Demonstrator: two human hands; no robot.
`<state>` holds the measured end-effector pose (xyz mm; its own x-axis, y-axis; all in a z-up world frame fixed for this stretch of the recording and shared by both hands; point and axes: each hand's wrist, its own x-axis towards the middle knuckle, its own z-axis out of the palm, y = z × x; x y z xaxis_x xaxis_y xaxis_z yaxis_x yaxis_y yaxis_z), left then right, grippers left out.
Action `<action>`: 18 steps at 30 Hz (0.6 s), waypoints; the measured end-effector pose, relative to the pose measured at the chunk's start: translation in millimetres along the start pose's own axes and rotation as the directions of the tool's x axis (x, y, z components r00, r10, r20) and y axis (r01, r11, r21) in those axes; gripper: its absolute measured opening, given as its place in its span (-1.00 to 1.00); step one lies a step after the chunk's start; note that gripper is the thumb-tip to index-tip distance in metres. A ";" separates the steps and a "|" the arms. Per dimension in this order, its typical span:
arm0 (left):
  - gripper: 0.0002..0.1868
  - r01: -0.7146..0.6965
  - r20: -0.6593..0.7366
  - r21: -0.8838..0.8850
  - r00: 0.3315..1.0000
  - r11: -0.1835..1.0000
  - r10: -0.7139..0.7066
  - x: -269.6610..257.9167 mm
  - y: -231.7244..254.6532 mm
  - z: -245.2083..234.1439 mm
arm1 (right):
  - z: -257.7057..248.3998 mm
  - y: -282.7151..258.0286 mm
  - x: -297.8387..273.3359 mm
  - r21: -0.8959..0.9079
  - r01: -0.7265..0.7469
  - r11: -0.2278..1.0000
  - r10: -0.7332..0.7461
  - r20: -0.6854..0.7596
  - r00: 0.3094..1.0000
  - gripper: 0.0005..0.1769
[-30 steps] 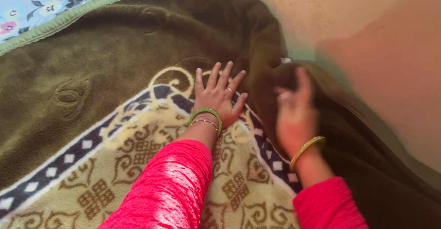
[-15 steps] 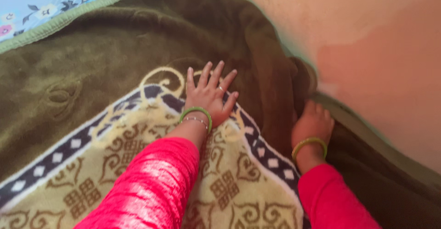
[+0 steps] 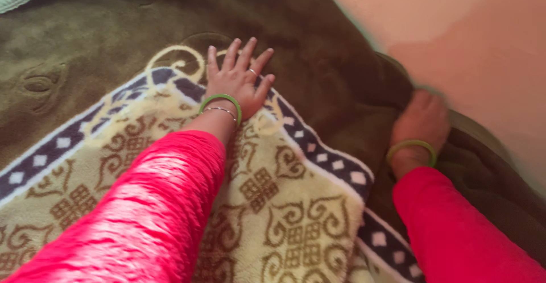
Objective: The person folds a large patterned blanket on a bed. They smooth the fabric, fold it in half lengthwise, then fold it again widthwise, aligning the edges and pressing down to create a neat stack.
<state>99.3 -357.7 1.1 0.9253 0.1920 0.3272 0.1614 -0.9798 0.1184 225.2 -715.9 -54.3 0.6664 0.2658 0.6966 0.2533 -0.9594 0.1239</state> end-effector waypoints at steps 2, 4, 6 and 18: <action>-0.35 0.103 0.034 0.041 0.994 0.994 -0.104 10.4 25.6 -23.0 | 10.8 -0.2 1.4 -0.022 -0.007 1.000 0.007 0.020 1.000 -0.93; -0.35 0.277 0.260 -0.043 0.931 0.960 -0.257 21.9 63.1 -38.7 | 26.8 -6.5 1.2 0.014 -0.043 0.999 0.042 0.065 0.997 -0.93; -0.33 0.284 0.464 -0.240 0.874 0.928 -0.147 21.2 119.7 -34.7 | 23.5 -12.5 5.7 0.069 -0.078 0.995 0.071 0.106 0.992 -0.91; -0.20 0.041 0.528 -0.187 0.847 0.981 0.065 6.8 155.7 13.1 | -144.7 -2.9 -34.8 0.028 -0.366 0.930 0.300 0.517 0.802 0.39</action>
<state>135.2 -509.8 9.4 0.9753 0.0686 -0.2101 0.1320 -0.9431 0.3051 99.9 -735.9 23.4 0.9729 -0.0259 0.2299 0.0114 -0.9871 -0.1595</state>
